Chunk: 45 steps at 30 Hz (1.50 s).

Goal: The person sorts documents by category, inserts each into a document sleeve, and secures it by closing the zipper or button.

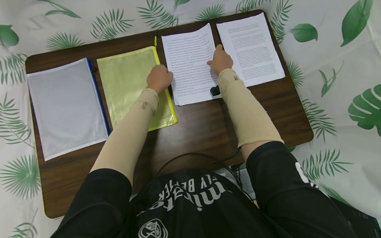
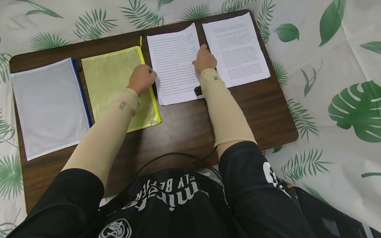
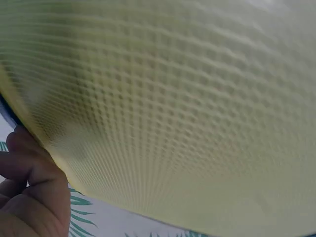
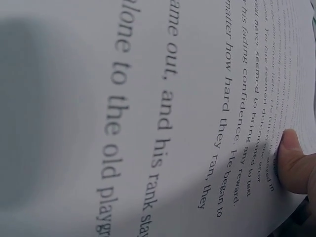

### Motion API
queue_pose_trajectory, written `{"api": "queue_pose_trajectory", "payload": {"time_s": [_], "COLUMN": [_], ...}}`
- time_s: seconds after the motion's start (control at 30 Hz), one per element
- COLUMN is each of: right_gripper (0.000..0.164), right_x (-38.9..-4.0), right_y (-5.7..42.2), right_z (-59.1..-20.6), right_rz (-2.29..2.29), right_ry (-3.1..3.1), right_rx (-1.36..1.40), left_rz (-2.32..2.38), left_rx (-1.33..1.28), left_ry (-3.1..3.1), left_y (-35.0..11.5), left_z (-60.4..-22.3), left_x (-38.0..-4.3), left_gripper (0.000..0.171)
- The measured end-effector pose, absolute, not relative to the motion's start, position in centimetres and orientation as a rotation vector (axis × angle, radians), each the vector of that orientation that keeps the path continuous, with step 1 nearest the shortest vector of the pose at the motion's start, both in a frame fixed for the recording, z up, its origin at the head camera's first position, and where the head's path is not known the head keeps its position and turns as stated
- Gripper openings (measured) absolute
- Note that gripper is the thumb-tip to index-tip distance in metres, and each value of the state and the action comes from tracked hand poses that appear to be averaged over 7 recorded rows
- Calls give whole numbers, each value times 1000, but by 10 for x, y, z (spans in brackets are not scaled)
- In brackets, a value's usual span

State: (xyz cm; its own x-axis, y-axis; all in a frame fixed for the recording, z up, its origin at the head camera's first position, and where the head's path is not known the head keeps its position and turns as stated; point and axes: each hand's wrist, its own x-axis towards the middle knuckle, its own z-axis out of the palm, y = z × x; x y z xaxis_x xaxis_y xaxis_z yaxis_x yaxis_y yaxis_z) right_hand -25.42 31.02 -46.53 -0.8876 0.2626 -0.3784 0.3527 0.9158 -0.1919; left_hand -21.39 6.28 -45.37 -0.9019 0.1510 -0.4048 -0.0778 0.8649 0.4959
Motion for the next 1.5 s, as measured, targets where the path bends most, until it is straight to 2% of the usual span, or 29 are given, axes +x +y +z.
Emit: {"api": "queue_pose_trajectory", "payload": {"time_s": [0.2, 0.4, 0.53, 0.73, 0.87, 1.1, 1.5], "right_gripper": [79, 79, 76, 72, 70, 74, 48], "right_x": [-253, -256, -257, -255, -254, -252, -230], "right_y": [310, 311, 311, 311, 311, 311, 327], "right_z": [-461, -463, -465, -465, -463, -462, -463], "right_rz": [-351, -356, -358, -336, -340, -405, -981], "right_ry": [2720, 2722, 2735, 2755, 2767, 2745, 2657], "right_rx": [460, 448, 454, 450, 441, 421, 465], "left_rz": [960, 1010, 1130, 1165, 1179, 1129, 1270], "left_rx": [-24, -73, -98, -141, -174, -135, -212], "left_ry": [2508, 2471, 2420, 2418, 2429, 2500, 2403], "left_y": [63, 67, 72, 78, 78, 76, 74], "left_z": [-452, -445, -442, -446, -448, -452, -455], "left_x": [-215, -211, -208, -206, -207, -207, -203], "left_gripper": [38, 28, 41, 40, 46, 37, 42]}}
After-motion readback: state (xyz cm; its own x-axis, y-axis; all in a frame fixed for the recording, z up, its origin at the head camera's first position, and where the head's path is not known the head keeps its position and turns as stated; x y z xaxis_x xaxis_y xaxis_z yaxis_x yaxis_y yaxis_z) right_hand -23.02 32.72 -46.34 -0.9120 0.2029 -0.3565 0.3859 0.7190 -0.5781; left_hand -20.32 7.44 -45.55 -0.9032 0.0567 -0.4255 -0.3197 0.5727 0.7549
